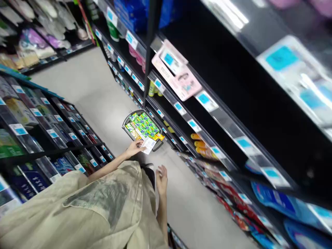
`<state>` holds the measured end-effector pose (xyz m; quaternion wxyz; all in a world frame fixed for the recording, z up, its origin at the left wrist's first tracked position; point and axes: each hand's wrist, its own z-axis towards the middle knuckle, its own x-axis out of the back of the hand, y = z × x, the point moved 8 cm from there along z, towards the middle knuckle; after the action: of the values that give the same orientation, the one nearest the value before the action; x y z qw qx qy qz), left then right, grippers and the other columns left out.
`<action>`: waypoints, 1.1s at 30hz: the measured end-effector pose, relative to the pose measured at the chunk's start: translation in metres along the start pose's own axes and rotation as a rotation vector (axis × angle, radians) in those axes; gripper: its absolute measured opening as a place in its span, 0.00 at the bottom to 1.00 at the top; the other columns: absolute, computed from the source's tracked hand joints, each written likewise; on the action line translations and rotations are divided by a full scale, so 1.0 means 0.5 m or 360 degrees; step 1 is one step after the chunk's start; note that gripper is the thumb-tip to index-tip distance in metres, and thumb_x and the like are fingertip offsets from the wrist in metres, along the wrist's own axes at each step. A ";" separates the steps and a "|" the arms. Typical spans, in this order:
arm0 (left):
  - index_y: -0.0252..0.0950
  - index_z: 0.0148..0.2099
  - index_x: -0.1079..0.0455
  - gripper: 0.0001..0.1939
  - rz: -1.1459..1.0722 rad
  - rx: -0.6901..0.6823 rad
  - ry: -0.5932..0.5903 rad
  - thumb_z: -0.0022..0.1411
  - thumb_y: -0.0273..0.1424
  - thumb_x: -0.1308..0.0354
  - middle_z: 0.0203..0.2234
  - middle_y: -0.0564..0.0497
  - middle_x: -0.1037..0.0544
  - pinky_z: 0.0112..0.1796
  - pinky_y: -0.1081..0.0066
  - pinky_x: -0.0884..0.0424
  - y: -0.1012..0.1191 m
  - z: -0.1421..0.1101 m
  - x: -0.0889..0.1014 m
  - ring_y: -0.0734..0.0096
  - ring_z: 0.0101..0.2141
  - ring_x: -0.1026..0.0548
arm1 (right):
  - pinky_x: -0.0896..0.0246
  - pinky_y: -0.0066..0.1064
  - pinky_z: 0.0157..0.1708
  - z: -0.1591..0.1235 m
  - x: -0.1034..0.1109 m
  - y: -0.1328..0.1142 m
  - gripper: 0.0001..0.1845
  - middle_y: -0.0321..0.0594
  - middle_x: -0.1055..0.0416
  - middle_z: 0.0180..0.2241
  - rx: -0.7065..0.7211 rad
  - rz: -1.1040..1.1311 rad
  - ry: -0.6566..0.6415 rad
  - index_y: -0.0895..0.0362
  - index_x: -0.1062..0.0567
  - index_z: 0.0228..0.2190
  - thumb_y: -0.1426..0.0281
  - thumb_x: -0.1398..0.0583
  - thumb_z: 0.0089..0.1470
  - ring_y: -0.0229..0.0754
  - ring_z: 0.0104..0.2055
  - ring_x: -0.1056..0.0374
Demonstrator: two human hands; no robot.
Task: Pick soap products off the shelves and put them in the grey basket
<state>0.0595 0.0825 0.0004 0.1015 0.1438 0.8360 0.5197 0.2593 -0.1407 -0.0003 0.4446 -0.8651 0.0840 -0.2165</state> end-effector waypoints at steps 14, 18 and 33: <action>0.35 0.50 0.24 0.38 -0.0353 0.0316 -0.0378 0.40 0.48 0.18 0.48 0.38 0.16 0.59 0.54 0.27 -0.055 -0.377 -0.338 0.47 0.52 0.19 | 0.31 0.45 0.64 -0.190 0.114 -0.092 0.43 0.50 0.25 0.60 0.0791 -0.0123 0.0192 0.54 0.30 0.63 0.74 0.34 0.43 0.54 0.61 0.26; 0.39 0.51 0.26 0.41 -0.0354 0.0261 -0.0499 0.43 0.59 0.23 0.53 0.37 0.18 0.56 0.54 0.23 -0.056 -0.375 -0.361 0.43 0.57 0.22 | 0.22 0.40 0.50 -0.198 0.147 -0.059 0.35 0.47 0.18 0.50 0.0687 0.0252 0.0341 0.53 0.26 0.57 0.65 0.31 0.46 0.52 0.48 0.20; 0.43 0.49 0.18 0.45 -0.0194 -0.0120 -0.0524 0.34 0.66 0.25 0.53 0.38 0.17 0.61 0.57 0.28 0.038 -0.201 -0.262 0.38 0.59 0.23 | 0.31 0.32 0.27 -0.106 0.075 -0.093 0.41 0.38 0.19 0.31 0.0100 0.1378 0.0141 0.47 0.20 0.50 0.43 0.25 0.35 0.46 0.26 0.23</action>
<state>0.1528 -0.0391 0.0644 0.2738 0.1720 0.7952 0.5130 0.2668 -0.1649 0.0758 0.5165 -0.7259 0.4514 -0.0495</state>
